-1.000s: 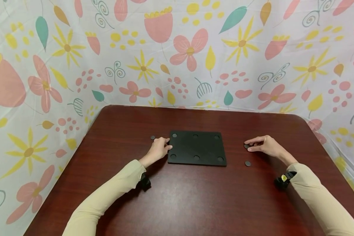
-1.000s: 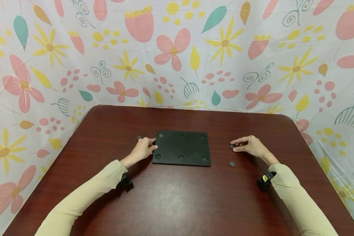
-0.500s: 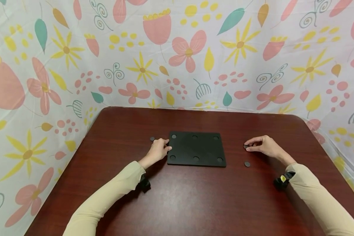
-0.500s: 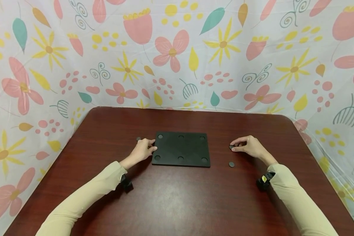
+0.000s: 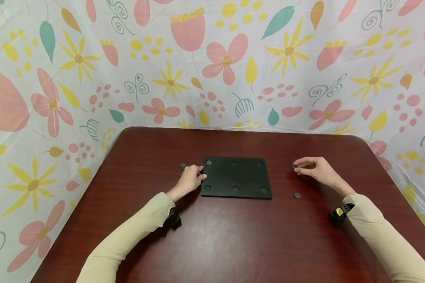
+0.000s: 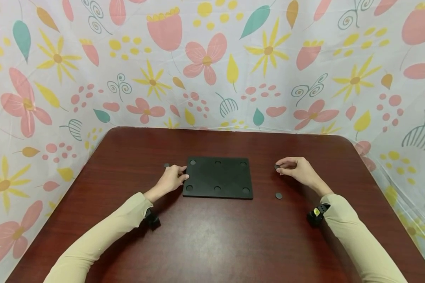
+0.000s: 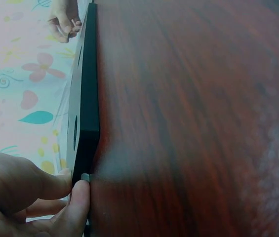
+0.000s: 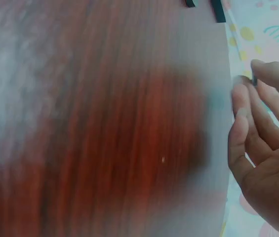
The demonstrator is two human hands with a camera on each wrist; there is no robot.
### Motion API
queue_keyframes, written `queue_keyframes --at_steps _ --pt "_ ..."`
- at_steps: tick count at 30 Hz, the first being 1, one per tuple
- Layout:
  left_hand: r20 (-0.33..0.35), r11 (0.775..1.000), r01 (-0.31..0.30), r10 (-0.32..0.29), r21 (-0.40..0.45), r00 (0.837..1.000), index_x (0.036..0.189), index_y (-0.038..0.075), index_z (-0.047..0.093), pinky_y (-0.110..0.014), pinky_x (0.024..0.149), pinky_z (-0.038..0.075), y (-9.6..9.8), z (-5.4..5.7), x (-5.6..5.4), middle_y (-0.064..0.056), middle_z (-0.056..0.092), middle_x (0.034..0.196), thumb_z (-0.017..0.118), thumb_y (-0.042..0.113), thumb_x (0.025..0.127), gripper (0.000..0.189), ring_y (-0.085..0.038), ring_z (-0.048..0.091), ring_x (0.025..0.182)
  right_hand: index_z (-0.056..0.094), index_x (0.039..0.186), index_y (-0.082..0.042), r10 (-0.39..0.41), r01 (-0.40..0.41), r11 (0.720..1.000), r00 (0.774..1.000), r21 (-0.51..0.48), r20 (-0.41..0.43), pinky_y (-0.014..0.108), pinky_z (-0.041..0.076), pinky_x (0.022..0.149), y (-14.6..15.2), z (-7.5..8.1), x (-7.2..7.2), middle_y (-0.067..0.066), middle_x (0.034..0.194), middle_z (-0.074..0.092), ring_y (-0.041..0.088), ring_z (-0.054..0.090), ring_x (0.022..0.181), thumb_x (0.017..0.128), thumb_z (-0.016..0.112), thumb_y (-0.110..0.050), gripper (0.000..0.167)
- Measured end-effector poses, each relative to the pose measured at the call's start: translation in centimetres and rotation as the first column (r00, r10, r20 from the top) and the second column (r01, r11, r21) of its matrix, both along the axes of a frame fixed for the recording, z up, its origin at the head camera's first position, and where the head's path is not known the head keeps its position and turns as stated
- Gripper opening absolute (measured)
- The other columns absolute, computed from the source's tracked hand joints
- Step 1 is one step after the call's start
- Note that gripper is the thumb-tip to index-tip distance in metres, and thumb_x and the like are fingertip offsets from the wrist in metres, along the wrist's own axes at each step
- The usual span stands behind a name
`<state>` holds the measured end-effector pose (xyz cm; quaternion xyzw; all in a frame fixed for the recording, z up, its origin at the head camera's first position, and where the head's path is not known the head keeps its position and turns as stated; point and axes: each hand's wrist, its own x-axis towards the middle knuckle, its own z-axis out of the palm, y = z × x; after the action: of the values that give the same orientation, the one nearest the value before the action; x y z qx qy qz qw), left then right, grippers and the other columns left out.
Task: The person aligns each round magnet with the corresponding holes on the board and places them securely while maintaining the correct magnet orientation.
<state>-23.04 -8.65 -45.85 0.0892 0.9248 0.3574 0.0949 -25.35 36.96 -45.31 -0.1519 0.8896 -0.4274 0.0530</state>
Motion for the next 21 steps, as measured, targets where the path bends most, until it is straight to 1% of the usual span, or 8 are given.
queue_keyframes --at_steps 4,6,10,13,17,19,21 --pt "0.001 1.000 -0.003 0.003 0.004 1.000 0.143 0.001 0.045 -0.023 0.046 0.037 0.0 0.0 0.0 -0.012 0.068 0.079 0.060 0.015 0.096 0.050 -0.012 0.045 0.043 0.067 0.116 -0.003 -0.027 0.028 1.000 0.999 0.006 -0.041 0.026 0.055 0.067 -0.5 0.3 0.0 0.012 0.098 0.074 0.015 0.071 0.078 0.089 0.071 -0.019 0.031" --pt "0.001 1.000 -0.005 0.005 0.006 1.000 0.142 0.001 0.045 -0.023 0.047 0.038 0.1 0.0 0.0 -0.012 0.069 0.080 0.060 0.015 0.096 0.050 -0.012 0.047 0.044 0.069 0.114 -0.005 -0.052 0.052 0.999 0.998 -0.003 -0.048 0.025 0.055 0.067 -0.9 0.4 0.0 0.009 0.097 0.074 0.014 0.071 0.080 0.089 0.071 -0.020 0.030" --pt "-0.007 1.000 -0.003 0.003 0.005 1.000 0.142 0.001 0.046 -0.022 0.047 0.037 0.1 0.1 0.0 -0.012 0.068 0.080 0.061 0.015 0.096 0.050 -0.012 0.045 0.044 0.071 0.112 -0.009 -0.104 0.103 0.995 0.993 -0.018 -0.054 0.024 0.055 0.069 -1.4 0.5 -0.1 0.005 0.097 0.074 0.012 0.070 0.083 0.088 0.072 -0.023 0.028" --pt "-0.010 1.000 -0.002 0.002 0.009 1.000 0.142 0.000 0.046 -0.022 0.046 0.036 0.0 0.1 0.0 -0.010 0.066 0.074 0.060 0.015 0.096 0.050 -0.012 0.042 0.042 0.070 0.112 -0.010 -0.112 0.110 0.993 0.992 -0.039 -0.062 0.023 0.056 0.070 -1.9 0.6 -0.3 0.004 0.097 0.074 0.013 0.070 0.084 0.088 0.072 -0.024 0.028" --pt "-0.004 1.000 0.004 -0.004 0.013 1.000 0.142 0.000 0.045 -0.023 0.044 0.035 -0.1 0.1 0.0 -0.009 0.062 0.065 0.059 0.014 0.097 0.050 -0.012 0.040 0.040 0.070 0.112 -0.008 -0.108 0.103 0.991 0.992 -0.081 -0.061 0.023 0.056 0.071 -2.4 0.6 -0.4 0.000 0.095 0.074 0.018 0.070 0.085 0.088 0.072 -0.023 0.028" --pt "-0.004 1.000 0.007 -0.007 0.012 1.000 0.142 0.000 0.046 -0.022 0.045 0.036 -0.1 0.1 0.0 -0.011 0.064 0.069 0.059 0.015 0.097 0.049 -0.012 0.040 0.041 0.070 0.112 -0.007 -0.104 0.098 0.991 0.993 -0.093 -0.062 0.022 0.056 0.071 -2.7 0.7 -0.5 -0.003 0.094 0.074 0.019 0.070 0.086 0.088 0.072 -0.023 0.028" --pt "-0.008 1.000 0.008 -0.008 0.013 1.000 0.142 0.000 0.046 -0.022 0.046 0.037 -0.1 0.0 0.0 -0.014 0.069 0.082 0.059 0.014 0.097 0.049 -0.011 0.042 0.042 0.070 0.111 -0.008 -0.106 0.100 0.991 0.992 -0.093 -0.066 0.022 0.055 0.071 -3.0 0.7 -0.6 -0.004 0.093 0.074 0.016 0.070 0.085 0.088 0.072 -0.024 0.028"
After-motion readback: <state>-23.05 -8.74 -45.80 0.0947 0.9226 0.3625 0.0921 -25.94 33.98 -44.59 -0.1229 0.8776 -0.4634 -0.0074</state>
